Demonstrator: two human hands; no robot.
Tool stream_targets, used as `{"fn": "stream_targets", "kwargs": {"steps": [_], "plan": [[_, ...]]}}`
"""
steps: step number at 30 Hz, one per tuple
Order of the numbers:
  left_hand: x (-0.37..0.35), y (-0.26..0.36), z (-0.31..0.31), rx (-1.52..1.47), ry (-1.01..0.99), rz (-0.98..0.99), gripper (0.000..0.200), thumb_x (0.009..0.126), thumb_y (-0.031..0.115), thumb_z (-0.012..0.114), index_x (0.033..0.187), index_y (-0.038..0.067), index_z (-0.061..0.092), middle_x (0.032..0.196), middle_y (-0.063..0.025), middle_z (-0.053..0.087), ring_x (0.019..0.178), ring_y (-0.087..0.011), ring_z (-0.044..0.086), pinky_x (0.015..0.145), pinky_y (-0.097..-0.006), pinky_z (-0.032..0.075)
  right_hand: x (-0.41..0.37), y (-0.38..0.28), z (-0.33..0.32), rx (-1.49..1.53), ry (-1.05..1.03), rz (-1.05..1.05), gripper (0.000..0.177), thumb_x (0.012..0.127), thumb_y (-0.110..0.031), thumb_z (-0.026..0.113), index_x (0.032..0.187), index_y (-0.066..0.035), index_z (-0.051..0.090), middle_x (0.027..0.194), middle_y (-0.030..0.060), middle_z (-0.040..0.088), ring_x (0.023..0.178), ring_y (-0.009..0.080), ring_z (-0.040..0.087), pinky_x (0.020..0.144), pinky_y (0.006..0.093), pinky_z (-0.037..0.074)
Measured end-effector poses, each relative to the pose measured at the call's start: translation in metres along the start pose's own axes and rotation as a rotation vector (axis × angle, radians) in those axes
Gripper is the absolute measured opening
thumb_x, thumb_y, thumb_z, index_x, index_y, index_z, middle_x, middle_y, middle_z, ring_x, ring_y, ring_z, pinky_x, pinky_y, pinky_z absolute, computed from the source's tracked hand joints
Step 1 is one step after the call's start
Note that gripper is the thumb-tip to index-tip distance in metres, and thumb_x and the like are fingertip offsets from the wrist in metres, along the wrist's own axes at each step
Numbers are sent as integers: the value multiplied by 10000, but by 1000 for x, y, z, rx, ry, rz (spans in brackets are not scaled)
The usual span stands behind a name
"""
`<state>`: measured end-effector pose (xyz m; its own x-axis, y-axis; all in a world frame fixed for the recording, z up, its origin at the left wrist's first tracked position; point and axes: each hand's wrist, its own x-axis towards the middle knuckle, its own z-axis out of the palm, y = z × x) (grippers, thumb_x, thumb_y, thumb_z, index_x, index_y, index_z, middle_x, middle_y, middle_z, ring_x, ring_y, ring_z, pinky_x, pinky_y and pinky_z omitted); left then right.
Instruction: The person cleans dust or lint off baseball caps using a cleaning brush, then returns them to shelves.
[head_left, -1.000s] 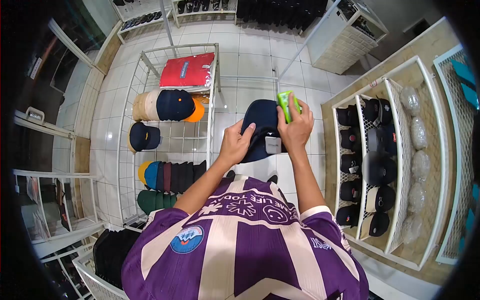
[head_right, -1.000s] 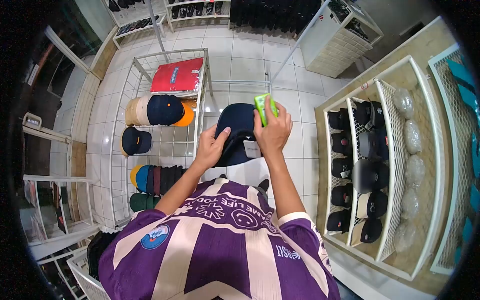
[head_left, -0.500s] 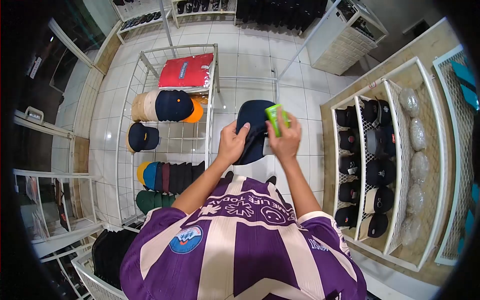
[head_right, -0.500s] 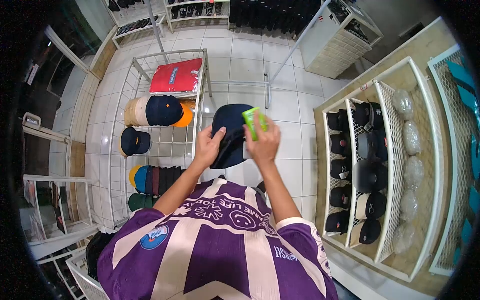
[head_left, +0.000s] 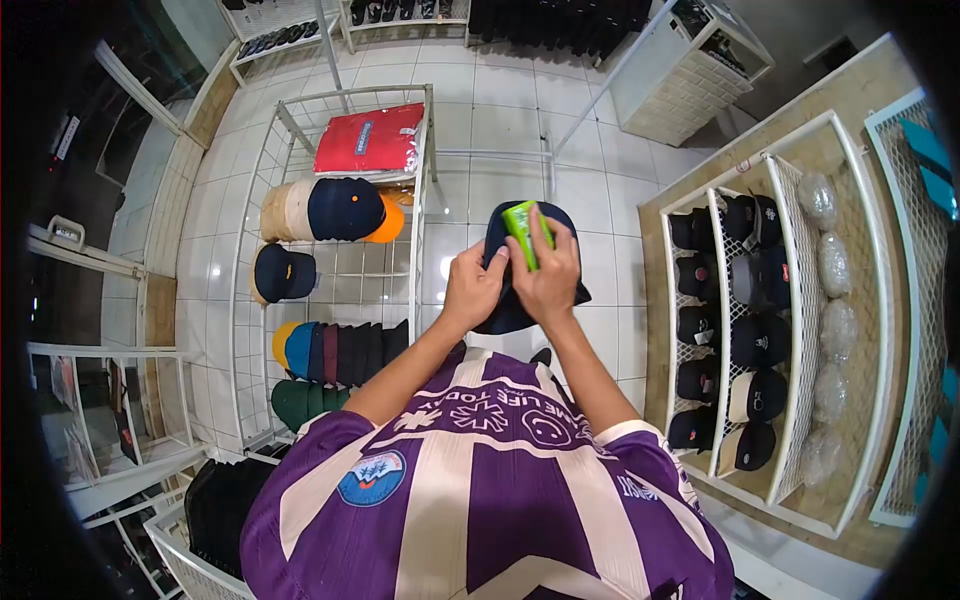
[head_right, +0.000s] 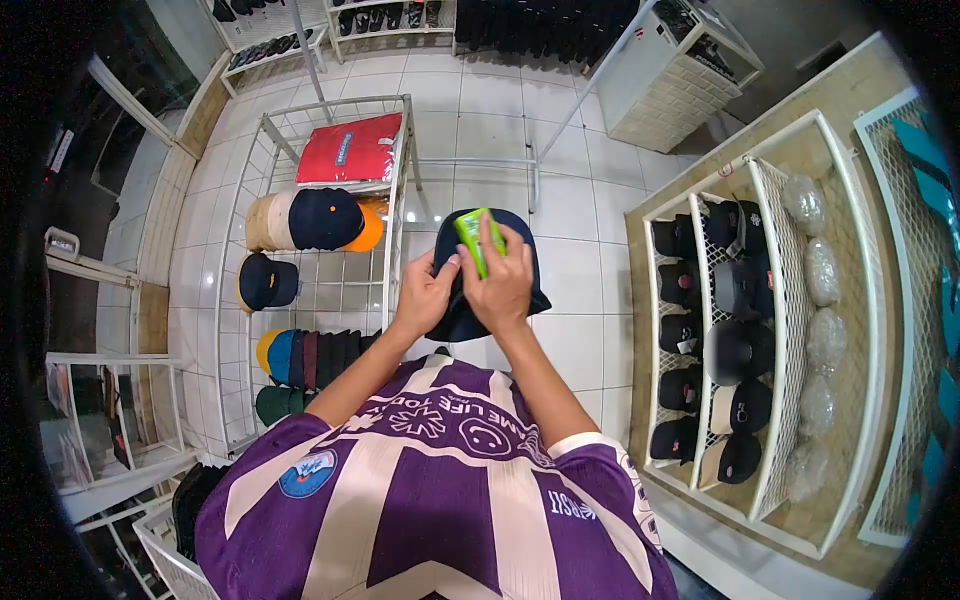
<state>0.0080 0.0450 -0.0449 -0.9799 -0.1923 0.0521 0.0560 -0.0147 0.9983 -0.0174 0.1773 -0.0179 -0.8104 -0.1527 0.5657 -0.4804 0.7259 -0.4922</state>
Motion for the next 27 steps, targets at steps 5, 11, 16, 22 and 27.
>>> {"fn": "stream_targets", "kwargs": {"steps": [5,11,16,22,27], "plan": [[-3,12,-7,9,-3,-8,234,980,174,619,961,-51,682,574,-55,553,542,-78,459,508,-319,391,19,33,-15,-299,15,49,538,884,-325,739,1365,-107,639,1163,203,617,992,367,601,837,446,491],[2,-11,-2,84,28,94,238,981,179,611,982,-50,675,607,-100,607,538,-100,505,526,-340,425,18,-4,-8,176,-57,106,568,864,-262,780,1381,-83,626,1134,212,630,989,371,630,845,440,517],[-3,33,-7,77,42,69,218,983,160,613,964,-48,678,648,-88,645,572,-92,528,534,-319,437,21,0,-16,-61,-21,-14,534,882,-278,755,1377,-115,635,1138,191,633,958,354,623,834,437,513],[-2,24,-9,86,61,73,214,979,151,620,984,-51,689,659,-72,652,583,-84,525,541,-307,436,34,18,-18,-248,25,16,520,884,-322,737,1352,-114,647,1152,193,631,985,358,608,844,439,503],[-1,11,-10,-20,44,46,228,975,165,643,986,-59,686,736,-80,697,645,-90,556,599,-310,467,27,21,-24,-289,-46,-61,529,901,-327,718,1374,-109,621,1166,193,630,1015,362,610,875,465,493]]}}
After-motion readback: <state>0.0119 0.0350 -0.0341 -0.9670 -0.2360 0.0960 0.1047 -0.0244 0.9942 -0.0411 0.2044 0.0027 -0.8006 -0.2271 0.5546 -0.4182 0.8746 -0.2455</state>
